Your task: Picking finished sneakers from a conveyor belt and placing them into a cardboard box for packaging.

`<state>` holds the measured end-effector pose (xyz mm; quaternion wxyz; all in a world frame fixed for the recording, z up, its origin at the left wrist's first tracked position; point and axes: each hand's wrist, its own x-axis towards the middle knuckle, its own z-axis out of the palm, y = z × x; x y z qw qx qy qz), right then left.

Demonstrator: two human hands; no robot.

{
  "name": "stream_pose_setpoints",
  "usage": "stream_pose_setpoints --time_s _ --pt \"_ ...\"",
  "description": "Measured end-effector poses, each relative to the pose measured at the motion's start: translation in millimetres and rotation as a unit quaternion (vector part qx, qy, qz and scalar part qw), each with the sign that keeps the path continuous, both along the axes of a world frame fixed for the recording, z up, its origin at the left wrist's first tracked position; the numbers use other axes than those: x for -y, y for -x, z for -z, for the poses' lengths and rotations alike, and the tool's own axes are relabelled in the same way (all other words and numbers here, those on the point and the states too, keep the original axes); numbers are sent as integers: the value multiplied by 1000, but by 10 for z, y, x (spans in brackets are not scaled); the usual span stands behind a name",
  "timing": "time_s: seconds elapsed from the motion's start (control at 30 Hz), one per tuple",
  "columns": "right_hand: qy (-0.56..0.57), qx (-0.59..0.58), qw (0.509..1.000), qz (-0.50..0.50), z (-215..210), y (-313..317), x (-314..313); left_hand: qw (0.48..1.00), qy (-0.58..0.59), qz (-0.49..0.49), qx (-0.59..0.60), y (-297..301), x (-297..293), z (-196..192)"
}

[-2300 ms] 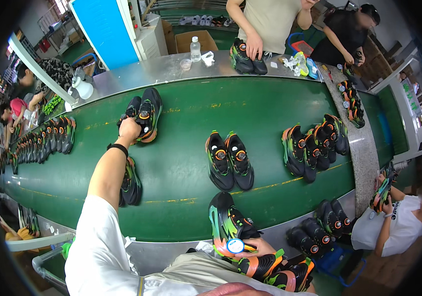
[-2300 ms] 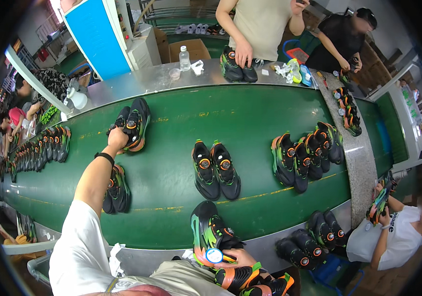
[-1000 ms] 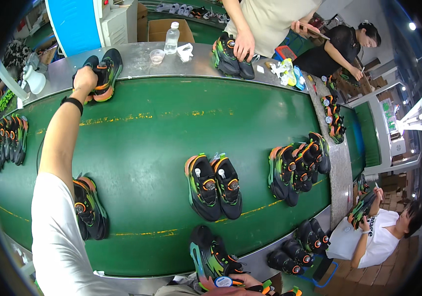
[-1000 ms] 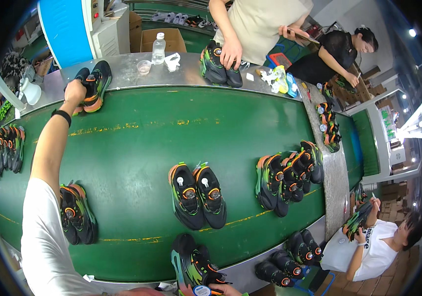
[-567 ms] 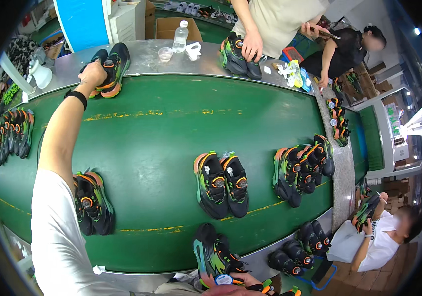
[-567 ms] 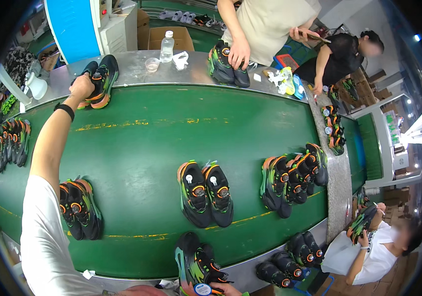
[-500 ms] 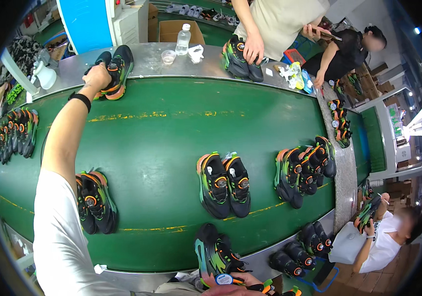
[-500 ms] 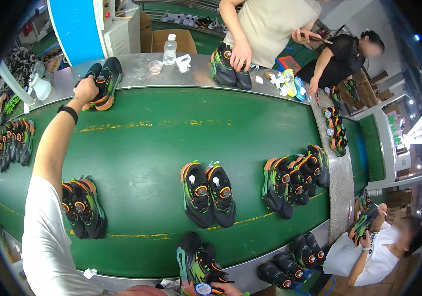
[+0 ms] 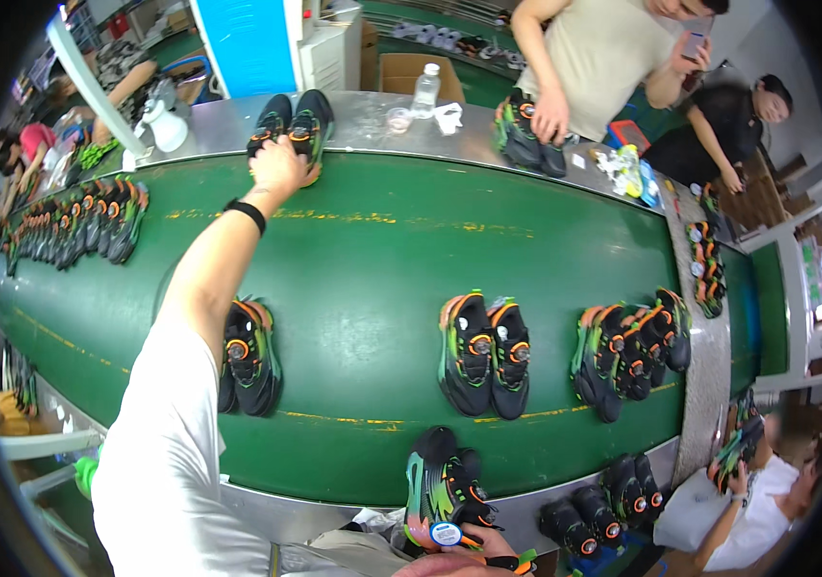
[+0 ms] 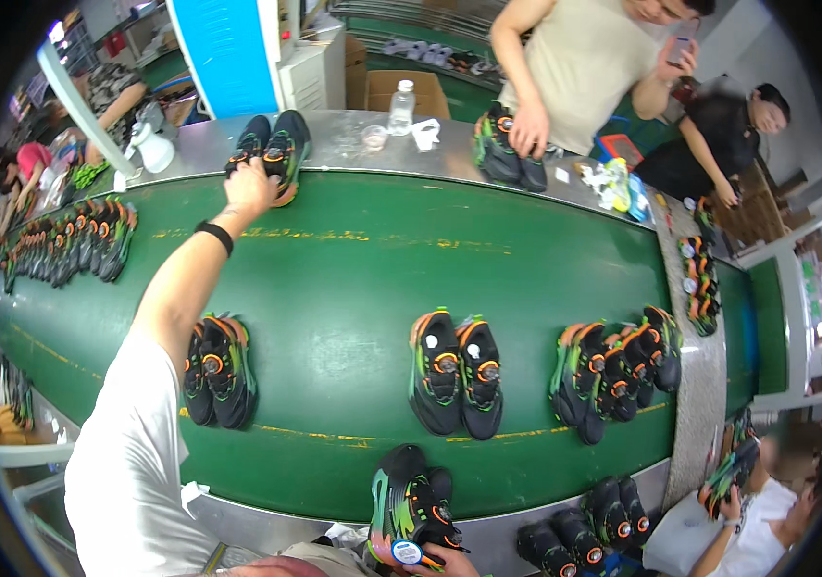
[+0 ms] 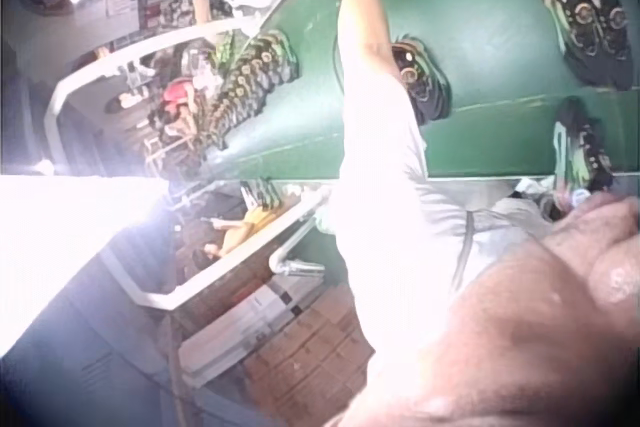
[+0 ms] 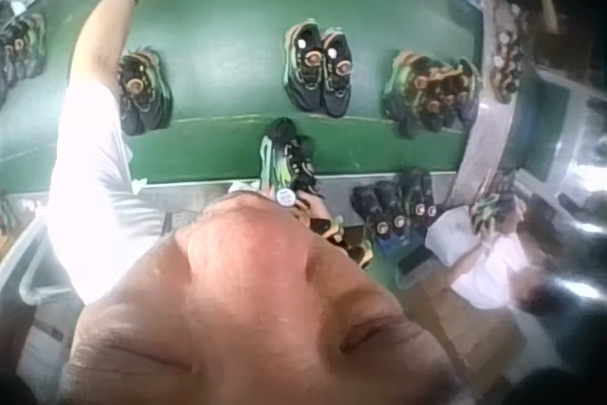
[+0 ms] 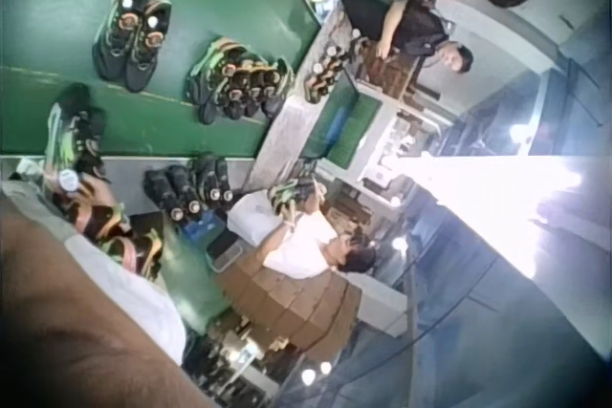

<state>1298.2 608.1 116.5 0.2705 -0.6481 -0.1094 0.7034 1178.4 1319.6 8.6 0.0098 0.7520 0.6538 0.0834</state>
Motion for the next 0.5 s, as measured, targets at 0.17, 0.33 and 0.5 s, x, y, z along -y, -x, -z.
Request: stream_pose_setpoints --time_s 0.17,0.33,0.5 --pt "138 -69 966 206 325 34 131 998 48 40 33 83 233 579" --pt "240 -121 878 397 602 145 177 998 9 31 53 266 -142 783" --pt "270 -96 854 435 445 76 -33 998 -49 15 21 77 -148 460"
